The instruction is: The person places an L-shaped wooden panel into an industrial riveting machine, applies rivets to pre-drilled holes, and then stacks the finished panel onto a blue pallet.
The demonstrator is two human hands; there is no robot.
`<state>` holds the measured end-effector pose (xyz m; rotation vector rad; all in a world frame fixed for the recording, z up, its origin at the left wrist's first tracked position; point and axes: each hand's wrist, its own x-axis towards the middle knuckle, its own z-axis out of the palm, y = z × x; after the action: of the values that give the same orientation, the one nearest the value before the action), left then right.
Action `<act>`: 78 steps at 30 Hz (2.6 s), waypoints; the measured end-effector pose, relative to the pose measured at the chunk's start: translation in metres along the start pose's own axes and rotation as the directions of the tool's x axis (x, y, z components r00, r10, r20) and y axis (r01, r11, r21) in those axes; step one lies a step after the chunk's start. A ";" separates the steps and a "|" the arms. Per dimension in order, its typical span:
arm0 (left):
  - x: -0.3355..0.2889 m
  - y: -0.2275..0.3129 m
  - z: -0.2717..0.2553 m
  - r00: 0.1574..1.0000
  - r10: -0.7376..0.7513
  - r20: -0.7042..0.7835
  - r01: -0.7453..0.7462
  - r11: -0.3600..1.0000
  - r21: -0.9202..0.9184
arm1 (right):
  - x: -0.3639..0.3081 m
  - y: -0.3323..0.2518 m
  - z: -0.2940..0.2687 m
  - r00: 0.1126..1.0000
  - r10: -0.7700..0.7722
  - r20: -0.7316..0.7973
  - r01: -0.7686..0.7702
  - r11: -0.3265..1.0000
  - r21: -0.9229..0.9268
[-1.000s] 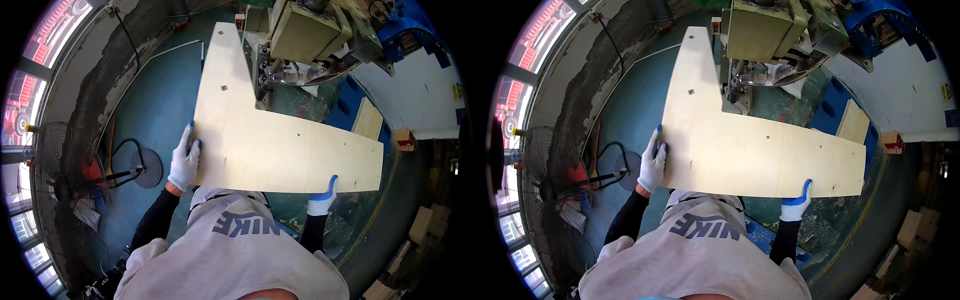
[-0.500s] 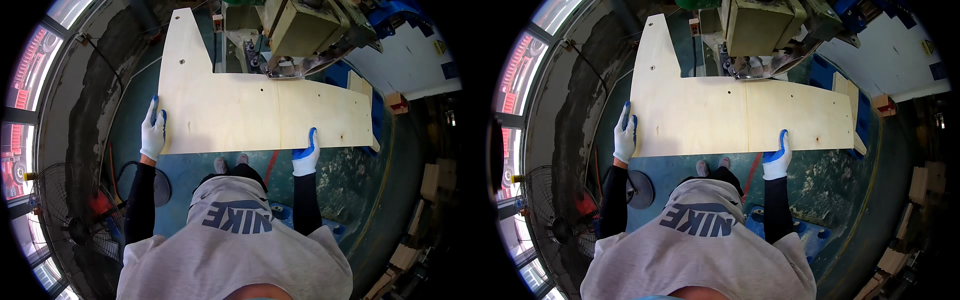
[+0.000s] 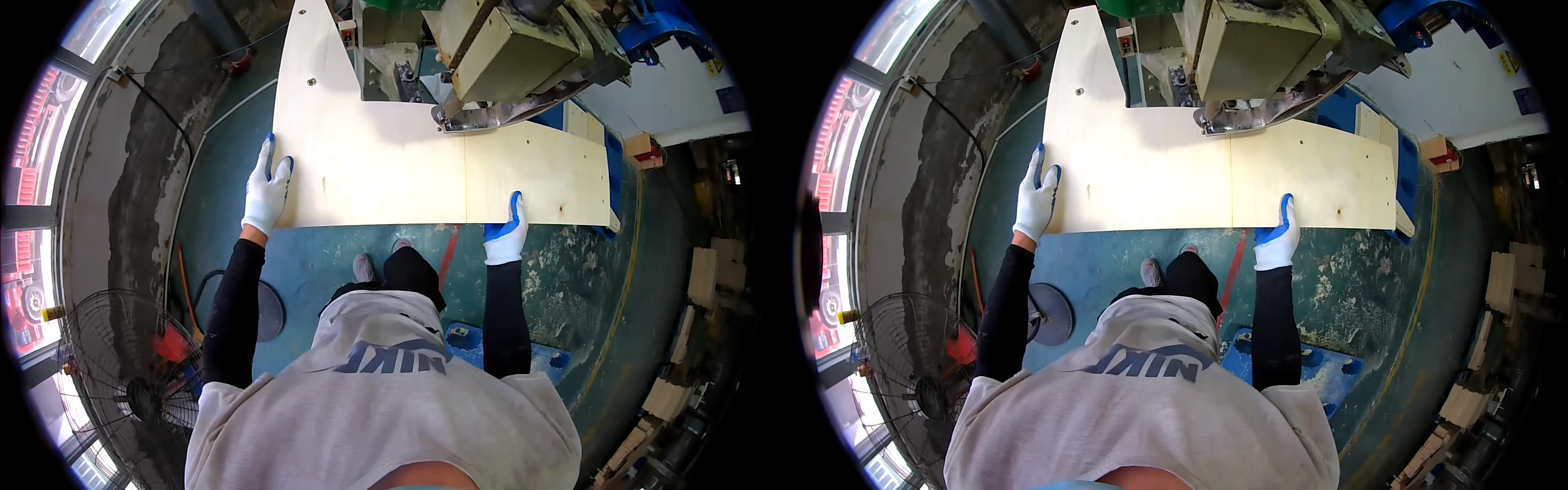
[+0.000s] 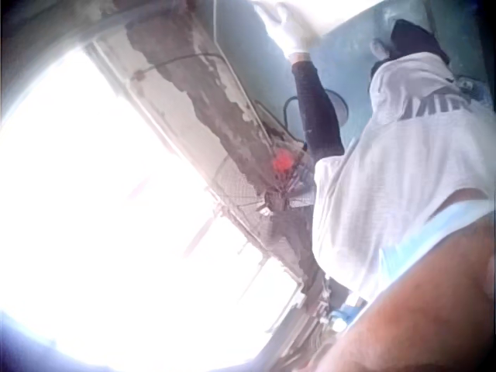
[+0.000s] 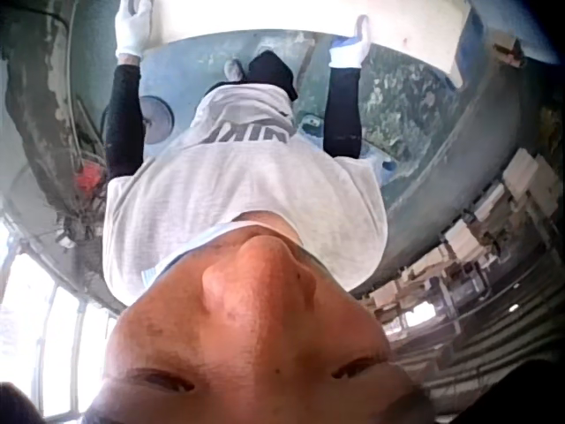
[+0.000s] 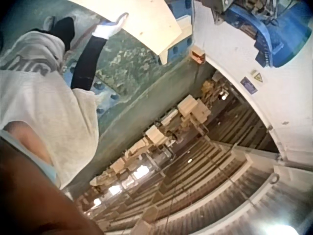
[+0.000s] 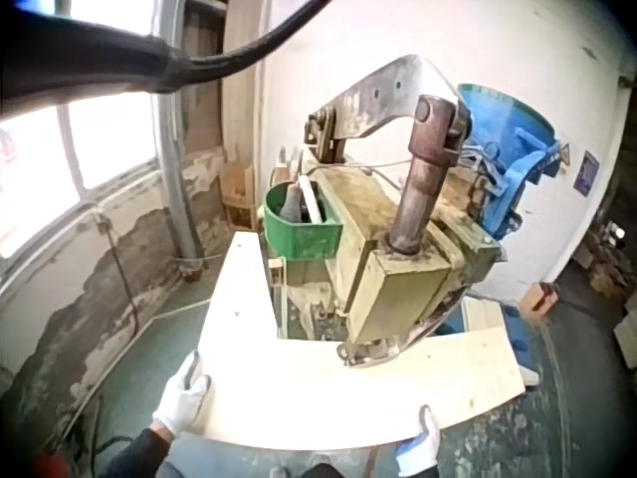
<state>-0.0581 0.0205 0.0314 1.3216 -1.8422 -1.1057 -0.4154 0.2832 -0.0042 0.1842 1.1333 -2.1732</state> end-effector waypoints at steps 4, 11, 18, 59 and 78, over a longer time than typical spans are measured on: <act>0.005 0.010 -0.008 0.998 -0.020 0.062 0.021 1.000 -0.021 | 0.003 -0.003 0.007 1.000 -0.017 0.020 0.017 1.000 0.017; 0.004 0.020 -0.005 0.986 0.001 0.164 -0.037 0.976 0.215 | 0.008 -0.001 0.000 0.998 -0.051 0.024 0.049 0.997 0.057; 0.013 0.026 -0.013 0.976 -0.005 0.216 0.018 0.998 -0.060 | 0.000 -0.007 -0.001 0.999 -0.043 -0.026 0.043 0.999 0.032; -0.009 -0.055 -0.161 0.991 -0.119 -0.062 0.091 0.937 -0.337 | -0.020 0.042 0.025 0.996 -0.034 0.081 0.026 0.995 0.092; 0.005 -0.051 -0.160 0.988 -0.155 0.009 0.151 0.951 -0.269 | -0.017 0.039 0.032 0.996 -0.077 0.033 0.076 0.997 0.031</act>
<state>0.0973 -0.0366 0.0612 1.3222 -1.5345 -1.3719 -0.3723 0.2516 -0.0037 0.1179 1.1064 -2.2530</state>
